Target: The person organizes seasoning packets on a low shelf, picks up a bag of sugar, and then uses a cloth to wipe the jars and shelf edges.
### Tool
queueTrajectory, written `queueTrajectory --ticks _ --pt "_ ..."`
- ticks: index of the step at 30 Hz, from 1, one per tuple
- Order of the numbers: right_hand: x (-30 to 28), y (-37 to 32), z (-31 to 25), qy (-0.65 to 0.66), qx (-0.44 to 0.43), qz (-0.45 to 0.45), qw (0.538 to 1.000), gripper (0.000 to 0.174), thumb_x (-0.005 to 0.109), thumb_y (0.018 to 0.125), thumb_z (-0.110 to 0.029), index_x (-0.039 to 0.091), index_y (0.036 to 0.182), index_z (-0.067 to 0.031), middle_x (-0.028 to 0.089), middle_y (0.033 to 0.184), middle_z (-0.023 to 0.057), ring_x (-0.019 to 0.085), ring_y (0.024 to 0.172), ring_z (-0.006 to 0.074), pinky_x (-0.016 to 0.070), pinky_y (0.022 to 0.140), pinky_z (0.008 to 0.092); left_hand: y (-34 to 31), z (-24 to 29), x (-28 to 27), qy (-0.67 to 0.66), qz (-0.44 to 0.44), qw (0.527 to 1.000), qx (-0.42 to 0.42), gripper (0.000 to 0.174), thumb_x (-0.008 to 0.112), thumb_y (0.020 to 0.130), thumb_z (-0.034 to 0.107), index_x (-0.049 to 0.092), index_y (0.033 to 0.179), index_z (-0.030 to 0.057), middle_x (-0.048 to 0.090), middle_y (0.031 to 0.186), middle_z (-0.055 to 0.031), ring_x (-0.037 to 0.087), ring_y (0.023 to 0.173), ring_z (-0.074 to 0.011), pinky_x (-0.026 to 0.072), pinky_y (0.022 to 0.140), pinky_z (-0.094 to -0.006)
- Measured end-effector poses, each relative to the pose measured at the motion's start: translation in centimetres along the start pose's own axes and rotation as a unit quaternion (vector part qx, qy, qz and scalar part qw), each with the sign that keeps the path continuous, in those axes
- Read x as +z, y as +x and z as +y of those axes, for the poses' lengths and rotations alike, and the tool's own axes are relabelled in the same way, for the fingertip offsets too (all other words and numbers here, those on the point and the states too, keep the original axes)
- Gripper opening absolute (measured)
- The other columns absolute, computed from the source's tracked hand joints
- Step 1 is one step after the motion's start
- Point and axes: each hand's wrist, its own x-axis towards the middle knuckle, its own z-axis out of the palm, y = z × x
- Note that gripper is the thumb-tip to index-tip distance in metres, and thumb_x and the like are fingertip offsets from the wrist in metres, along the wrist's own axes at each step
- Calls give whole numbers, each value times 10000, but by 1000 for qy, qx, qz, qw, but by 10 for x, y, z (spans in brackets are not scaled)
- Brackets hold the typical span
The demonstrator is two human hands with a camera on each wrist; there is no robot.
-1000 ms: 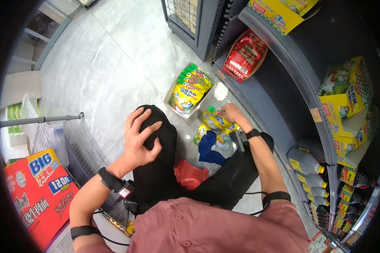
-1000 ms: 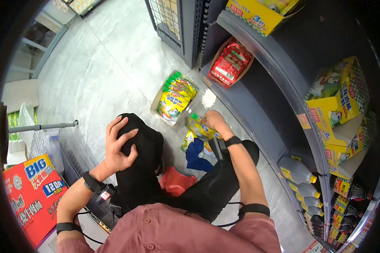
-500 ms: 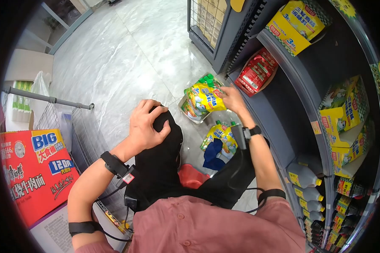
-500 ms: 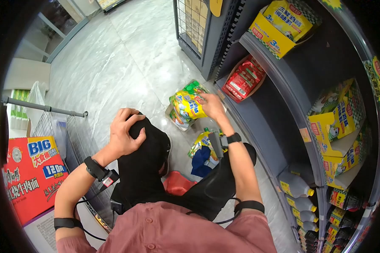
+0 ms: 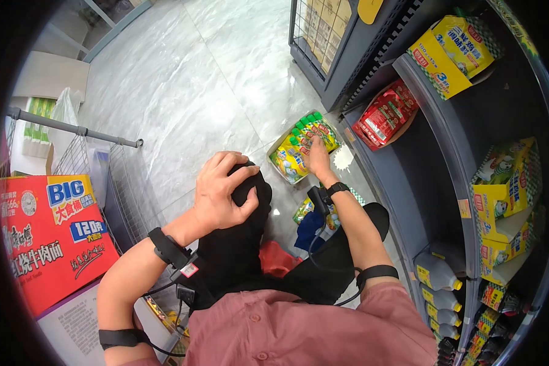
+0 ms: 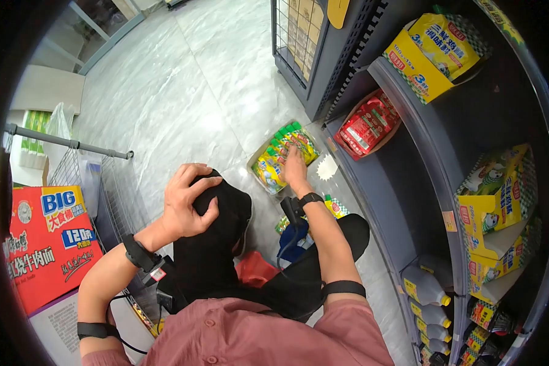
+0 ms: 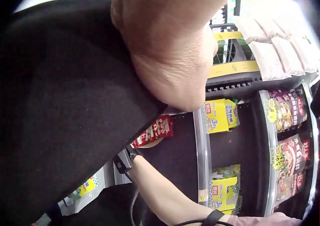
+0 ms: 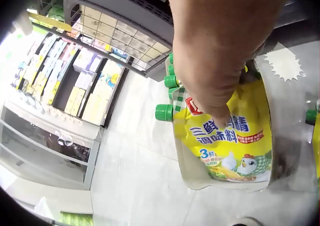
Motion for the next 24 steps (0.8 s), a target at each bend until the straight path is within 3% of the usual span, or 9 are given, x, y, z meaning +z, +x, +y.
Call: queueTrajectory --ticks 2,5,9,12,14,16,20,22,24 --pt "7 9 3 83 180 -128 972 411 751 650 -193 583 968 5 608 999 190 571 976 330 456 833 394 1 2 0 -1 -3 1000 4 313 622 569 101 644 878 50 572 935 -128 565 898 -306 480 745 -382" --pt "2 18 9 15 100 -260 960 501 792 610 -326 605 957 -16 638 960 185 616 915 333 485 772 404 1 4 1 -1 -5 1000 10 318 619 570 107 645 883 54 572 942 -132 565 902 -312 481 751 -387" --pt "3 17 5 30 127 -229 965 322 745 643 -266 663 885 -69 655 921 169 633 868 309 500 735 403 1 6 3 -2 10 1000 0 302 630 577 126 652 875 80 573 921 -102 562 900 -293 472 748 -395" --pt "14 8 0 5 42 -175 984 159 688 662 -180 668 779 -74 657 799 163 645 763 323 511 663 403 1 5 2 -1 9 1000 2 304 625 578 122 652 878 77 572 921 -105 561 909 -296 472 759 -390" --pt "20 -2 -9 -16 -43 -56 997 41 630 666 -108 644 665 -69 639 698 157 643 685 327 510 615 411 1 3 1 -4 10 1000 -1 304 622 579 119 651 878 74 571 921 -107 559 912 -297 471 767 -389" --pt "28 -7 -5 -34 -42 -73 996 73 603 672 -86 634 733 -61 644 708 144 648 700 310 512 621 402 -1 3 3 -11 7 1000 -6 304 619 580 116 651 879 71 571 921 -109 558 916 -299 469 775 -388" --pt "17 -4 1 -2 -41 -84 996 394 641 757 -361 605 976 -35 653 740 154 630 677 369 502 653 454 1 2 3 -10 -7 1000 2 328 608 576 100 641 897 36 564 959 -146 558 927 -326 477 782 -391" --pt "-15 -1 0 99 8 -25 995 525 589 782 -527 625 933 -26 650 813 209 632 780 359 493 729 444 1 0 4 -14 -3 1000 0 331 602 578 87 640 901 30 563 962 -150 557 932 -325 472 792 -388" --pt "-60 0 10 92 94 -80 988 571 579 770 -557 637 916 -8 649 828 218 629 802 364 490 744 439 2 -1 7 -11 -3 1000 7 328 591 583 70 640 904 24 565 969 -156 554 944 -326 466 803 -382"
